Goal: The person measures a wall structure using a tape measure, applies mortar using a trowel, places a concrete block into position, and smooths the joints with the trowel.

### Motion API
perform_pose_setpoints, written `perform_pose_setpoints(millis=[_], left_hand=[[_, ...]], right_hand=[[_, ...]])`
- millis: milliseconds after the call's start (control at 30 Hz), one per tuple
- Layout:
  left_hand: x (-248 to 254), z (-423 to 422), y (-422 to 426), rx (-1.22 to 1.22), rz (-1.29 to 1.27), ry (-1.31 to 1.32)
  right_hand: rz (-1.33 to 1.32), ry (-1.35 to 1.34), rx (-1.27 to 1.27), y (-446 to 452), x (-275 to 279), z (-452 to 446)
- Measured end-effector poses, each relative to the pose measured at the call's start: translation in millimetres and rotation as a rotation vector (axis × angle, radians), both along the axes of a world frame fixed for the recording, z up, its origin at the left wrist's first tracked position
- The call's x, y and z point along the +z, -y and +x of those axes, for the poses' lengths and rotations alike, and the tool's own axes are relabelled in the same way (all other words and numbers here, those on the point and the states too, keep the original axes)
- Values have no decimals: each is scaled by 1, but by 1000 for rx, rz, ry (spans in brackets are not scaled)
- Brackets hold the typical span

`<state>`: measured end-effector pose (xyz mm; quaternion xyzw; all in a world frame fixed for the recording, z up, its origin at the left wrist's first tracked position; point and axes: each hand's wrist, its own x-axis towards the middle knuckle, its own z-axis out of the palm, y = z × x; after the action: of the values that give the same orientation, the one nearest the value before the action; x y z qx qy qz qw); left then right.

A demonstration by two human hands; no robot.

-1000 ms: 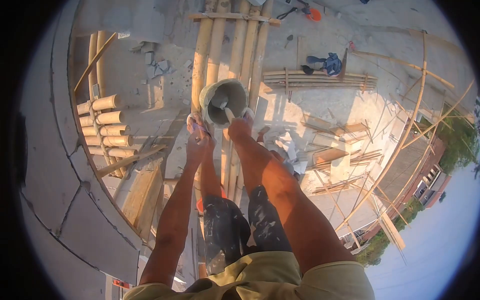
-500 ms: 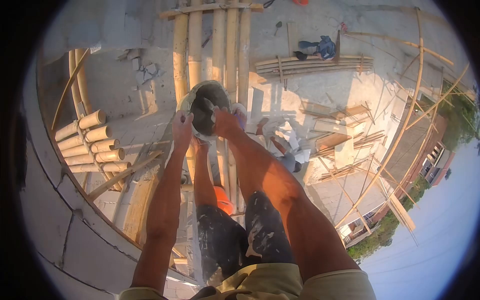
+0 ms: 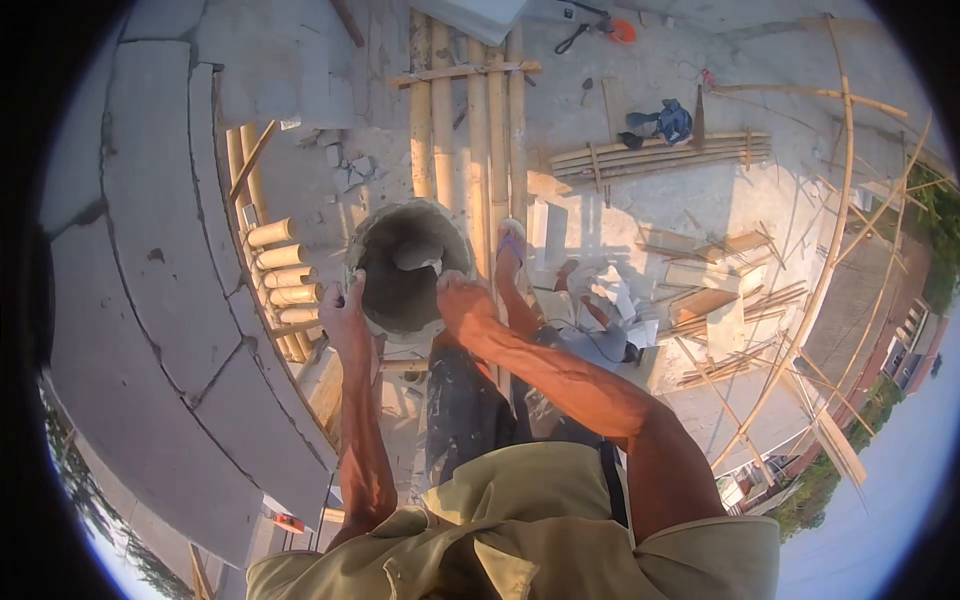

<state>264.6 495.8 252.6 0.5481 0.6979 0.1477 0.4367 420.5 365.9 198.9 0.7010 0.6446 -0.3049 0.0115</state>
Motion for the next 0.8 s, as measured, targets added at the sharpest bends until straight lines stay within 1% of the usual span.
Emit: perform_pose_setpoints(millis=[33, 100, 133, 167, 200, 233, 267, 300, 333, 400, 433, 467, 533, 567, 600, 633, 667, 700, 733, 767, 800], left_hand=[[13, -4, -1, 1, 53, -11], [46, -9, 2, 18, 66, 12], [63, -10, 4, 28, 55, 30], [79, -8, 5, 70, 44, 18], [97, -8, 7, 93, 94, 28], [116, -8, 10, 38, 91, 58], [134, -6, 9, -11, 95, 84], [152, 2, 5, -25, 166, 110], [172, 5, 5, -41, 229, 130], [192, 1, -5, 46, 319, 146], [206, -1, -4, 66, 306, 146], [216, -1, -3, 79, 288, 152], [234, 2, -1, 92, 356, 165], [244, 6, 1, 47, 370, 158], [254, 9, 3, 9, 378, 145], [261, 11, 6, -18, 398, 180], [270, 13, 8, 39, 415, 182], [276, 15, 8, 56, 396, 220], [284, 16, 7, 95, 383, 254], [293, 23, 0, 79, 417, 253], [302, 14, 18, 178, 433, 222]], right_hand=[[24, 4, 3, -10, 28, 7], [-243, -155, 131, -28, 89, 23], [-216, -148, 141, -37, 118, 28], [-84, -144, 20, -46, 146, 32], [62, -145, -93, -57, 167, 33], [118, -140, -57, -64, 183, 28], [156, -43, -43, -67, 194, 19], [194, 50, -34, -66, 206, 6], [160, -26, 28, -53, 218, -3], [85, -153, 153, -35, 231, 0], [31, -209, 207, -34, 237, 6], [67, -187, 236, -43, 256, 12], [114, -233, 75, -56, 307, 25], [188, -213, -76, -64, 322, 23], [209, -198, -42, -65, 320, 20], [189, -157, -26, -60, 305, 15], [164, -118, 4, -62, 314, 11], [6, -137, 73, -59, 323, 11], [6, -126, 170, -56, 348, 21], [137, -162, 166, -56, 371, 41], [220, -230, 269, -60, 384, 45]])
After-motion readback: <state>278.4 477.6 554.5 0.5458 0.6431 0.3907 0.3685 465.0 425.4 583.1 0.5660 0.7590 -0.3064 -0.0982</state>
